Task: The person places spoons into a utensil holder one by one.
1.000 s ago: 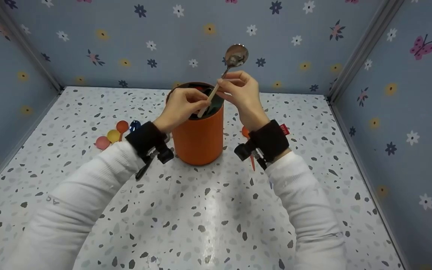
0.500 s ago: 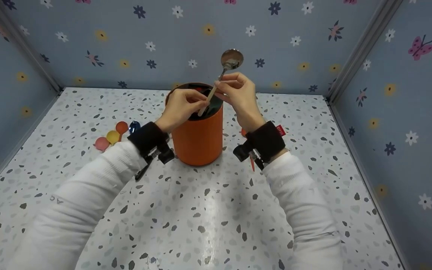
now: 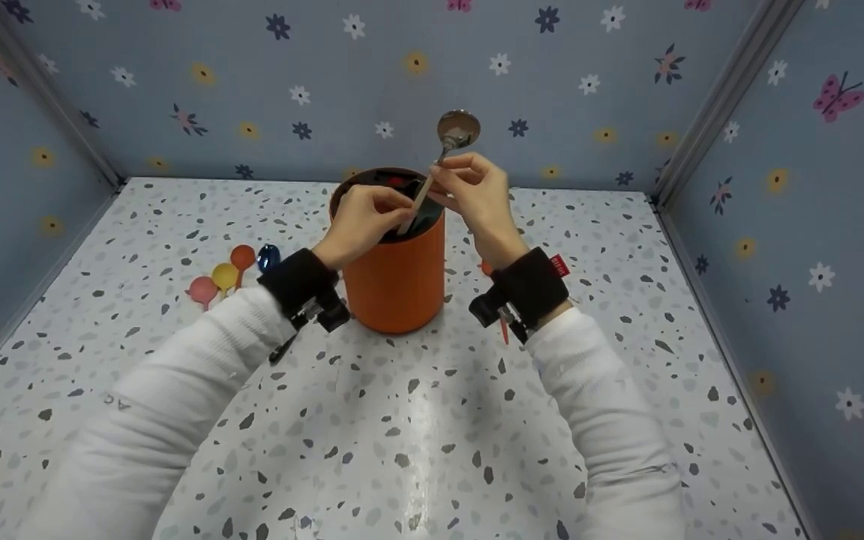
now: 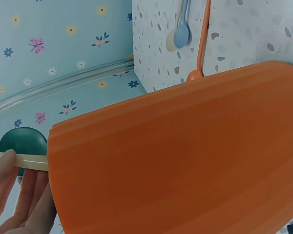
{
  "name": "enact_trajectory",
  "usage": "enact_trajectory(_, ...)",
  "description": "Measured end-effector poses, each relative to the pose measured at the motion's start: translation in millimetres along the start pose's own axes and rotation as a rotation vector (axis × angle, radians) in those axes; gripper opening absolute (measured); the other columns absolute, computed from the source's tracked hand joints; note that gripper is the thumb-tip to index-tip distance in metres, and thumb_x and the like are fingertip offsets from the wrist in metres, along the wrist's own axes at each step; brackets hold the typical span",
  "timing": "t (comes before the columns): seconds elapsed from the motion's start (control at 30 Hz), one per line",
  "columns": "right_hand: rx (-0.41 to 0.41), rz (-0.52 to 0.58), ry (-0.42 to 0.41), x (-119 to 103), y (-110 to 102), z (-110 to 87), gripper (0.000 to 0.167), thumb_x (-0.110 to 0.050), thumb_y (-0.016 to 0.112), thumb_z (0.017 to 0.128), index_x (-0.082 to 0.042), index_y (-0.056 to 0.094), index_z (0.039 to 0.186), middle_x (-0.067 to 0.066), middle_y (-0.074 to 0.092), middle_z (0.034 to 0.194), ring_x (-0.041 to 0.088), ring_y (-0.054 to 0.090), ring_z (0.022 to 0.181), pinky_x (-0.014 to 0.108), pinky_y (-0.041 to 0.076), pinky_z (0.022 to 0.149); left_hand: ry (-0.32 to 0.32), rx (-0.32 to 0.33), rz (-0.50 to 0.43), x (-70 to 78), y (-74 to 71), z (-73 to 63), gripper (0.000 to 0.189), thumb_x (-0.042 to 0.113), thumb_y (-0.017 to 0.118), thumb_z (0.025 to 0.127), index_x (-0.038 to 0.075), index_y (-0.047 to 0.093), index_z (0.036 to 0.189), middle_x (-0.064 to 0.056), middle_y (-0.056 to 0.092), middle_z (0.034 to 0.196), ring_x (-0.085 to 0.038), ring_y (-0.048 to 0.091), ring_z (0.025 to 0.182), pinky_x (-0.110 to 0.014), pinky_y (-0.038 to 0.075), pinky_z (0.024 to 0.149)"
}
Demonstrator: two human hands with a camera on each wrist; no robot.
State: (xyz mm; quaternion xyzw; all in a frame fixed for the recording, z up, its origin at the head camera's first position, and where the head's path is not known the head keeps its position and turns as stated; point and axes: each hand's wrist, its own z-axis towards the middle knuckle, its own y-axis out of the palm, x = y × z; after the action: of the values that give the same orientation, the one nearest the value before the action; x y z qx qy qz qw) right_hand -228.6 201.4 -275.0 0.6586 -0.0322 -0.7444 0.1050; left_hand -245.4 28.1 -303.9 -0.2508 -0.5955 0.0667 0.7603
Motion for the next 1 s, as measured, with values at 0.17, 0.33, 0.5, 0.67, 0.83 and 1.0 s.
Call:
enact_trajectory(0.17,0.003,-0.030,-0.003,2,-1,-0.7,0.011,-0.001,0.060,0.096,-0.010,0.064,0.096,0.001,0.068,0.096,0.013,0.066,0.092,0.027,0.058,0.093,0.012,-0.002,0.012,-1.3,1.0,-1.2,0.022,0.005,0.060,0.098,-0.004,0.069,0.116,-0.022,0.070,0.113,-0.030,0.067,0.099,-0.026,0.054,0.078)
enact_trajectory(0.33,0.016,-0.061,0.003,6,-1,-0.4,0.017,0.003,0.059,0.095,-0.012,0.066,0.092,-0.001,0.068,0.092,0.011,0.067,0.089,0.026,0.059,0.090,-0.001,0.000,-0.003,-1.7,2.2,-1.3,0.022,0.005,0.059,0.098,-0.004,0.070,0.115,-0.022,0.070,0.113,-0.029,0.067,0.100,-0.027,0.055,0.081)
enact_trajectory(0.5,0.031,-0.106,0.016,12,-5,-1.4,0.018,0.004,0.061,0.093,-0.013,0.067,0.092,-0.003,0.068,0.088,0.009,0.069,0.086,0.023,0.059,0.088,0.008,0.013,-0.013,-2.4,0.9,-3.4,0.022,0.006,0.060,0.097,-0.004,0.069,0.114,-0.022,0.070,0.114,-0.029,0.066,0.103,-0.027,0.055,0.083)
enact_trajectory(0.67,0.016,-0.117,0.020,21,-15,-4.7,0.017,0.002,0.064,0.092,-0.014,0.070,0.090,-0.003,0.071,0.088,0.010,0.070,0.087,0.022,0.059,0.088,0.009,0.042,-0.035,-5.3,-5.7,-13.2,0.023,0.006,0.062,0.096,-0.004,0.069,0.115,-0.020,0.070,0.116,-0.028,0.066,0.106,-0.027,0.055,0.088)
enact_trajectory(0.83,0.023,-0.100,0.073,29,-29,-8.7,0.017,0.002,0.065,0.092,-0.014,0.070,0.091,-0.001,0.069,0.086,0.010,0.070,0.085,0.019,0.059,0.086,-0.014,0.096,-0.062,-12.4,-15.1,-25.9,0.021,0.006,0.064,0.095,-0.005,0.070,0.112,-0.020,0.071,0.112,-0.028,0.067,0.099,-0.024,0.056,0.083)
enact_trajectory(1.0,0.024,-0.084,0.140,40,-39,-12.1,0.015,0.001,0.063,0.093,-0.013,0.069,0.091,-0.001,0.069,0.087,0.011,0.069,0.085,0.019,0.058,0.086,-0.020,0.132,-0.156,-18.6,-24.1,-40.6,0.020,0.003,0.065,0.094,-0.008,0.069,0.109,-0.022,0.071,0.108,-0.031,0.069,0.094,-0.024,0.060,0.081)
